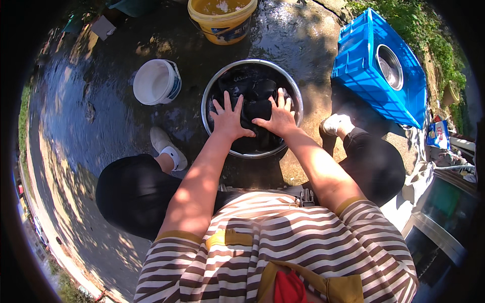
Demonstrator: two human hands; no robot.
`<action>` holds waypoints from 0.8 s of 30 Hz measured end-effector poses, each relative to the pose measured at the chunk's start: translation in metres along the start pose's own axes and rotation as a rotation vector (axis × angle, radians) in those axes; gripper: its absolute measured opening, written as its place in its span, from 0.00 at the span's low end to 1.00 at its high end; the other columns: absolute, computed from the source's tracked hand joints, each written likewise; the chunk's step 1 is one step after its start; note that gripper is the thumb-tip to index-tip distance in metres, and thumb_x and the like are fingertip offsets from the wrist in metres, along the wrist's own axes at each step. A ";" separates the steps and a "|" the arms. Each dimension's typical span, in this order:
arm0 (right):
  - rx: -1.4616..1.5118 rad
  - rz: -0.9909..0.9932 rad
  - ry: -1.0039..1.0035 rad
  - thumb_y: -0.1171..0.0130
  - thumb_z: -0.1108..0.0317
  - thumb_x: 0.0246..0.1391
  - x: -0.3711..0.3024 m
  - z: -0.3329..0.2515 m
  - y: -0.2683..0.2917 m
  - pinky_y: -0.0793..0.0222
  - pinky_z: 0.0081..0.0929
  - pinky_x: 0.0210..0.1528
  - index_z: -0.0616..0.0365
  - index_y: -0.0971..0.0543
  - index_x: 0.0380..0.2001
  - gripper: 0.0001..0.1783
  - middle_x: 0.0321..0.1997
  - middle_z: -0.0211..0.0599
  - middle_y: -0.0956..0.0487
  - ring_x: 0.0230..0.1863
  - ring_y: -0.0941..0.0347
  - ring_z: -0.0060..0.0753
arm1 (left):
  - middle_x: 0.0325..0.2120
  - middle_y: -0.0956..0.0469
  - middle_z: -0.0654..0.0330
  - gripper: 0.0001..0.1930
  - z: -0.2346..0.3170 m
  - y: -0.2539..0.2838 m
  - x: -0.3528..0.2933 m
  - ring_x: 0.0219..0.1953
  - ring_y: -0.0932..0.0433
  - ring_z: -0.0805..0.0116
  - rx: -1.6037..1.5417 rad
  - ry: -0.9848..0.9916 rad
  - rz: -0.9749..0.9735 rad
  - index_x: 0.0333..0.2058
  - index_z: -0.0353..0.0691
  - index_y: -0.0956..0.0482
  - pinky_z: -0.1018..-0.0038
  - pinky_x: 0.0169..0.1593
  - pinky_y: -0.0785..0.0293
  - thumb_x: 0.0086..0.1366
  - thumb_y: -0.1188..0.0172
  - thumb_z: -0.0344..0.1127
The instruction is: The person washes a dark garment by hand in a metal basin outdoors, scrubbing and rinsing it repeatedly. They then pour water from a bucket into the basin and continue rinsing the cloth.
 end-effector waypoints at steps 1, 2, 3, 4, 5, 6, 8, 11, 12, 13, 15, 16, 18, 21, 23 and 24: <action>-0.003 0.045 0.042 0.30 0.24 0.42 0.000 -0.003 -0.012 0.44 0.79 0.69 0.54 0.34 0.74 0.64 0.85 0.53 0.60 0.80 0.57 0.74 | 0.79 0.65 0.40 0.74 0.003 -0.009 0.004 0.76 0.58 0.19 0.024 -0.004 -0.019 0.80 0.58 0.56 0.29 0.70 0.45 0.40 0.18 0.68; -0.054 0.053 0.060 0.31 0.26 0.44 0.003 -0.004 -0.023 0.43 0.78 0.69 0.52 0.31 0.73 0.60 0.84 0.55 0.56 0.79 0.55 0.72 | 0.79 0.65 0.40 0.73 0.005 -0.017 0.010 0.76 0.58 0.19 0.049 -0.008 -0.040 0.80 0.57 0.55 0.29 0.70 0.45 0.40 0.18 0.68; -0.072 0.051 0.072 0.32 0.27 0.46 0.010 -0.003 -0.030 0.42 0.77 0.68 0.51 0.30 0.71 0.56 0.82 0.56 0.52 0.78 0.52 0.71 | 0.79 0.63 0.39 0.72 0.005 -0.023 0.018 0.76 0.57 0.20 0.055 -0.004 -0.055 0.79 0.56 0.54 0.30 0.70 0.44 0.41 0.19 0.67; -0.093 0.048 0.082 0.33 0.29 0.48 0.015 -0.002 -0.034 0.40 0.75 0.66 0.51 0.29 0.70 0.53 0.80 0.57 0.48 0.76 0.49 0.70 | 0.78 0.62 0.39 0.71 0.006 -0.025 0.025 0.75 0.56 0.20 0.058 -0.001 -0.072 0.79 0.55 0.53 0.30 0.70 0.43 0.42 0.19 0.66; -0.118 0.017 0.059 0.34 0.30 0.49 0.020 -0.002 -0.039 0.39 0.73 0.66 0.51 0.27 0.69 0.51 0.78 0.58 0.45 0.75 0.47 0.69 | 0.78 0.60 0.39 0.70 0.008 -0.028 0.032 0.75 0.55 0.20 0.061 0.002 -0.089 0.79 0.54 0.51 0.31 0.70 0.42 0.43 0.19 0.65; -0.143 -0.014 0.037 0.34 0.31 0.50 0.026 -0.002 -0.044 0.38 0.71 0.65 0.51 0.26 0.68 0.49 0.76 0.58 0.42 0.74 0.45 0.68 | 0.77 0.58 0.39 0.68 0.008 -0.037 0.038 0.74 0.52 0.21 0.047 -0.001 -0.108 0.78 0.52 0.50 0.32 0.69 0.41 0.43 0.19 0.64; -0.160 -0.046 0.014 0.36 0.33 0.52 0.044 0.001 -0.051 0.36 0.68 0.63 0.52 0.23 0.64 0.44 0.73 0.58 0.38 0.72 0.42 0.67 | 0.76 0.53 0.39 0.65 0.009 -0.042 0.055 0.72 0.47 0.23 0.019 -0.004 -0.131 0.77 0.50 0.47 0.34 0.69 0.40 0.45 0.19 0.61; -0.141 -0.009 0.037 0.36 0.36 0.54 0.062 0.002 -0.046 0.31 0.56 0.61 0.58 0.18 0.55 0.38 0.64 0.58 0.27 0.66 0.33 0.60 | 0.73 0.47 0.43 0.58 0.004 -0.052 0.079 0.68 0.36 0.34 -0.030 -0.035 -0.173 0.73 0.45 0.39 0.42 0.63 0.28 0.47 0.20 0.56; -0.107 -0.066 0.053 0.37 0.36 0.54 0.069 0.003 -0.043 0.30 0.54 0.61 0.59 0.18 0.54 0.38 0.61 0.57 0.25 0.64 0.31 0.59 | 0.73 0.46 0.45 0.55 0.001 -0.055 0.087 0.66 0.33 0.36 -0.045 -0.049 -0.185 0.72 0.45 0.37 0.43 0.61 0.26 0.48 0.20 0.56; -0.077 -0.120 0.067 0.37 0.36 0.54 0.079 0.005 -0.037 0.29 0.52 0.61 0.59 0.18 0.53 0.38 0.58 0.57 0.23 0.61 0.28 0.57 | 0.72 0.39 0.46 0.52 -0.002 -0.058 0.096 0.63 0.26 0.42 -0.085 -0.064 -0.204 0.70 0.43 0.34 0.50 0.60 0.22 0.49 0.21 0.55; -0.038 -0.236 0.004 0.36 0.37 0.55 0.090 0.008 -0.038 0.27 0.46 0.62 0.60 0.18 0.54 0.37 0.51 0.56 0.17 0.56 0.21 0.54 | 0.67 0.32 0.42 0.51 -0.010 -0.067 0.107 0.64 0.25 0.43 -0.136 -0.082 -0.285 0.69 0.40 0.34 0.52 0.62 0.24 0.51 0.23 0.56; -0.014 -0.220 -0.031 0.36 0.38 0.56 0.097 0.012 -0.042 0.28 0.47 0.64 0.60 0.18 0.55 0.37 0.53 0.56 0.18 0.57 0.22 0.54 | 0.65 0.29 0.39 0.51 -0.010 -0.063 0.113 0.64 0.25 0.44 -0.159 -0.096 -0.318 0.69 0.38 0.34 0.52 0.63 0.24 0.52 0.23 0.57; 0.035 -0.187 -0.102 0.36 0.38 0.57 0.111 0.024 -0.049 0.30 0.48 0.66 0.60 0.18 0.56 0.38 0.57 0.57 0.18 0.60 0.22 0.56 | 0.66 0.29 0.42 0.50 -0.010 -0.052 0.125 0.65 0.25 0.45 -0.190 -0.172 -0.231 0.70 0.42 0.35 0.51 0.64 0.26 0.53 0.24 0.56; 0.111 -0.134 -0.135 0.39 0.38 0.60 0.133 0.032 -0.044 0.34 0.49 0.70 0.60 0.21 0.62 0.39 0.62 0.57 0.20 0.65 0.25 0.58 | 0.66 0.28 0.43 0.49 -0.019 -0.071 0.146 0.66 0.26 0.45 -0.215 -0.136 -0.231 0.72 0.45 0.38 0.51 0.67 0.28 0.56 0.28 0.57; 0.087 0.213 -0.020 0.40 0.37 0.60 0.131 0.027 -0.038 0.38 0.46 0.73 0.58 0.22 0.64 0.40 0.64 0.56 0.21 0.69 0.29 0.56 | 0.65 0.24 0.47 0.42 -0.018 -0.060 0.157 0.66 0.25 0.46 -0.214 0.000 -0.356 0.70 0.48 0.31 0.52 0.68 0.29 0.60 0.34 0.58; 0.203 0.072 -0.104 0.39 0.37 0.60 0.136 0.033 -0.040 0.38 0.46 0.74 0.58 0.23 0.65 0.41 0.64 0.57 0.21 0.70 0.29 0.55 | 0.64 0.24 0.48 0.39 -0.014 -0.054 0.158 0.66 0.25 0.47 -0.174 -0.044 -0.350 0.68 0.48 0.28 0.53 0.67 0.28 0.60 0.34 0.57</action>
Point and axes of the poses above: each hand's wrist, its own x-axis towards the middle knuckle, its own y-axis out of the back of the hand, z = x × y, the point moved 3 cm from there along x, towards the middle knuckle
